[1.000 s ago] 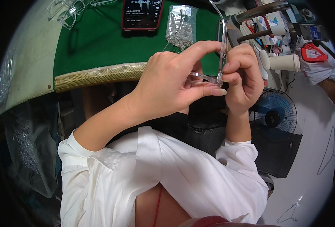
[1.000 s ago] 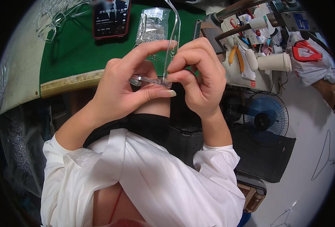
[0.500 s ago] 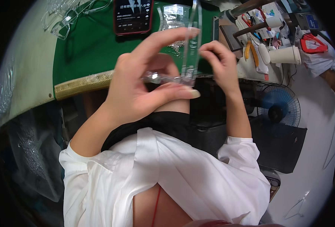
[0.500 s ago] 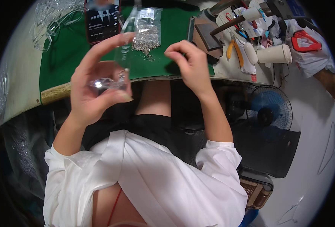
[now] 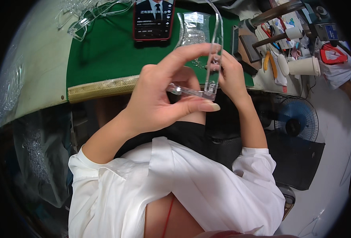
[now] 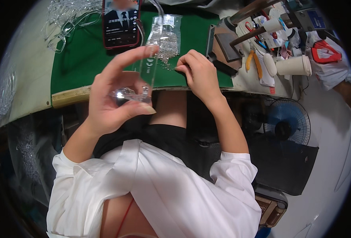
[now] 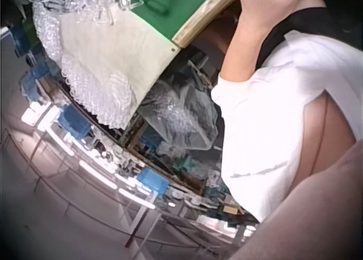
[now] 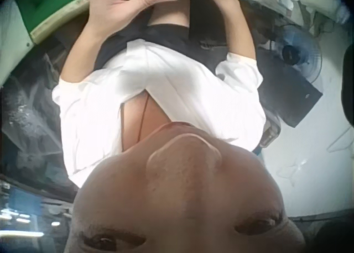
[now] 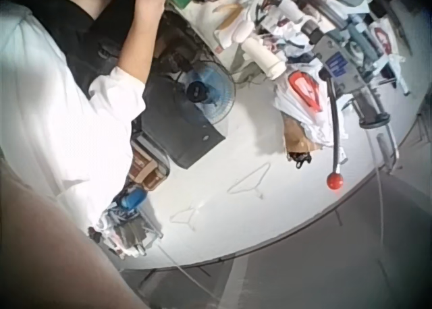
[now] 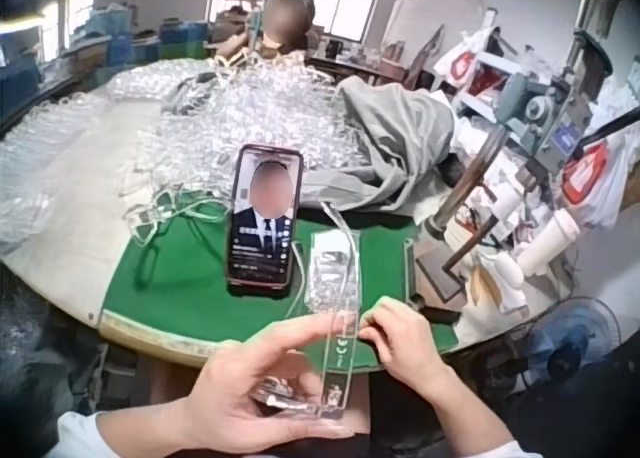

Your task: The person assembles clear eyeglass frames by hand, inserting small metal components into the temples and hinges. They repeatedly pick up frames, attach parts, and place them on a green work surface.

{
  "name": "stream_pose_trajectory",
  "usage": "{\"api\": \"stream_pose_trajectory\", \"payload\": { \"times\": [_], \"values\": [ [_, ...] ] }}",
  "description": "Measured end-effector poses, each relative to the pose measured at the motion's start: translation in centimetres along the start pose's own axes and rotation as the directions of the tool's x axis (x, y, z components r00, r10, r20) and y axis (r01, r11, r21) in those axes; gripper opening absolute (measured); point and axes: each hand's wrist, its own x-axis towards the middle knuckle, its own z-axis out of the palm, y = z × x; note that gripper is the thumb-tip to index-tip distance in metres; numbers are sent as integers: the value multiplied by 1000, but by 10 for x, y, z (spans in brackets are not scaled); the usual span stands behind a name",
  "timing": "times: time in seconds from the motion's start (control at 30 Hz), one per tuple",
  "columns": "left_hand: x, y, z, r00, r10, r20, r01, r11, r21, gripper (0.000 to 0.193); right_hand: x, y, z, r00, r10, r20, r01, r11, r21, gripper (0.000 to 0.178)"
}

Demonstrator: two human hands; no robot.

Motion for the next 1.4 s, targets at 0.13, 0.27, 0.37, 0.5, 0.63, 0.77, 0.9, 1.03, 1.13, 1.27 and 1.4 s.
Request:
{"api": "stream_pose_trajectory", "payload": {
  "times": [0.13, 0.27, 0.37, 0.5, 0.63, 0.77, 0.9, 1.03, 1.13, 1.27, 1.4],
  "values": [
    [1, 0, 4, 1000, 4, 26, -4, 1000, 12, 74, -2, -2, 0, 993, 100, 56, -104, 992, 65, 10],
    [5, -1, 15, 998, -66, 25, 65, 998, 19, 72, 3, -9, -16, 980, 195, -25, -152, 834, 530, 4],
    [9, -5, 24, 996, -92, 13, 91, 995, 50, 72, 7, -39, -46, 990, -25, -139, 116, 705, 699, 11],
    [12, -6, 30, 996, -86, 4, 86, 995, 54, 71, 2, -62, -53, 949, -133, -285, 281, 767, 577, 23],
    [14, -7, 31, 995, -90, 32, 88, 994, 70, 71, 0, -63, -56, 944, -120, -308, 276, 799, 535, 24],
    [16, -8, 32, 997, -66, 34, 62, 992, 111, 69, -1, -61, -58, 944, -119, -308, 277, 790, 546, 21],
    [16, -8, 32, 995, -90, 46, 85, 990, 111, 68, 0, -56, -58, 944, -143, -298, 291, 785, 546, 19],
    [16, -9, 33, 998, -64, 23, 63, 995, 78, 68, 1, -54, -55, 939, -144, -311, 310, 742, 594, 19],
    [19, -7, 34, 998, -64, 13, 63, 996, 59, 69, 0, -54, -50, 942, -32, -334, 271, 660, 701, 21],
    [34, -15, 43, 999, 10, -40, -7, 996, 86, 69, -13, -48, -56, 977, 174, -126, 31, 469, 883, 35],
    [59, -25, 58, 996, 79, -40, -73, 988, 137, 58, -13, -47, -68, 939, 307, -152, -10, 469, 883, 42]
  ]
}}
